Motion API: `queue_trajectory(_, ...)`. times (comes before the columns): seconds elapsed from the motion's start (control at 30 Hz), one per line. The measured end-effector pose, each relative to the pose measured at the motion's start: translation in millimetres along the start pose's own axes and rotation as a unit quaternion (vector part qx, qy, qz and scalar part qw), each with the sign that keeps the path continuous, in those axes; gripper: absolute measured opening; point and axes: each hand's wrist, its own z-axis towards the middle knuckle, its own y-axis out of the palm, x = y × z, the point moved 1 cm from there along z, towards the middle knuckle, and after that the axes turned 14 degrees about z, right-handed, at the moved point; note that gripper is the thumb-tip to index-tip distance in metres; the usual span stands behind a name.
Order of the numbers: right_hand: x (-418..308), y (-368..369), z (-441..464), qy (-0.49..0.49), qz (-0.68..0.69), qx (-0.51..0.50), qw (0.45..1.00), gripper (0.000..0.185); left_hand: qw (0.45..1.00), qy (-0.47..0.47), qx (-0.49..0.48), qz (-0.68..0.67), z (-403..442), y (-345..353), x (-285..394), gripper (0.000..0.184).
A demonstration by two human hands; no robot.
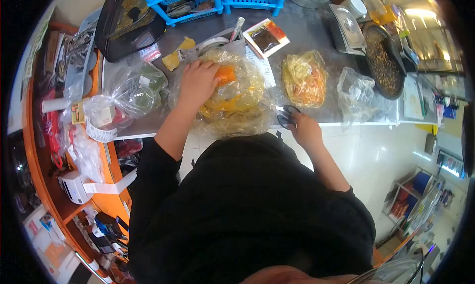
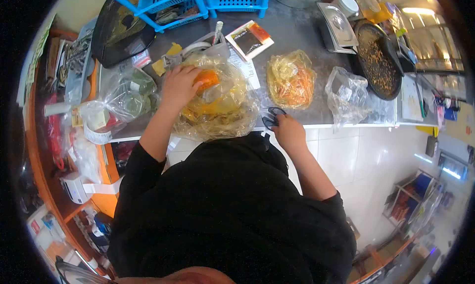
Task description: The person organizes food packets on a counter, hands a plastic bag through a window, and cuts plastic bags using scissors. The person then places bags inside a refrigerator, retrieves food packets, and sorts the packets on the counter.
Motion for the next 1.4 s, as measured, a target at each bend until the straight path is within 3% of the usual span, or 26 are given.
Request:
queue_trajectory(0.2, -7.9, 26.6, -4.4, 0.019, -0.095, 0.114, 0.989, 0.031, 0.999, 0.041, -0.010, 0.029, -0.7, 9.9, 1.2, 0.017)
queue_trajectory(0.37, -5.8, 28.0, -4.9, 0.036, -0.115, 0.065, 0.991, 0.030, 0.994, 0.092, -0.054, -0.007, -0.5, 14.9, -2.1, 0.017)
queue_trajectory(0.47, -11.4, 33.1, -9.5, 0.070, -0.105, 0.017, 0.992, 0.034, 0.977, 0.090, -0.190, -0.023, 0.5, 7.6, 0.3, 0.018)
queue_trajectory(0.6, -35.7, 20.7, -23.6, 0.185, -0.056, -0.083, 0.978, 0.038, 0.969, 0.109, -0.220, -0.040, 1.4, 25.3, 0.2, 0.022)
queue_trajectory(0.67, -21.6, 23.1, -37.7, 0.216, -0.008, -0.078, 0.973, 0.037, 0.971, 0.121, -0.204, -0.043, -0.3, 33.7, -1.1, 0.024)
queue_trajectory(0.8, -7.3, 12.1, -82.5, 0.260, 0.119, -0.018, 0.958, 0.035, 0.963, 0.113, -0.237, -0.053, -1.9, 22.7, 2.9, 0.035)
queue_trajectory(0.93, 2.7, 6.5, -119.1, 0.301, 0.197, 0.035, 0.932, 0.036, 0.956, 0.071, -0.272, -0.085, -1.7, 35.8, 4.7, 0.065)
queue_trajectory(1.07, 2.9, 5.5, -141.6, 0.264, 0.292, 0.106, 0.913, 0.031, 0.947, 0.067, -0.311, -0.040, -0.4, 27.6, 14.6, 0.083)
queue_trajectory(1.13, 2.7, 7.2, -148.2, 0.232, 0.375, 0.126, 0.889, 0.029, 0.945, 0.073, -0.316, -0.033, -2.3, 23.4, 20.8, 0.082)
queue_trajectory(1.27, -18.2, 2.4, -150.9, 0.193, 0.416, 0.147, 0.877, 0.026, 0.957, 0.083, -0.278, 0.013, -6.6, 30.0, 24.5, 0.078)
queue_trajectory(1.4, -49.0, -4.3, -149.3, 0.133, 0.450, 0.148, 0.870, 0.024, 0.965, 0.069, -0.248, -0.052, -6.6, 10.1, 20.7, 0.069)
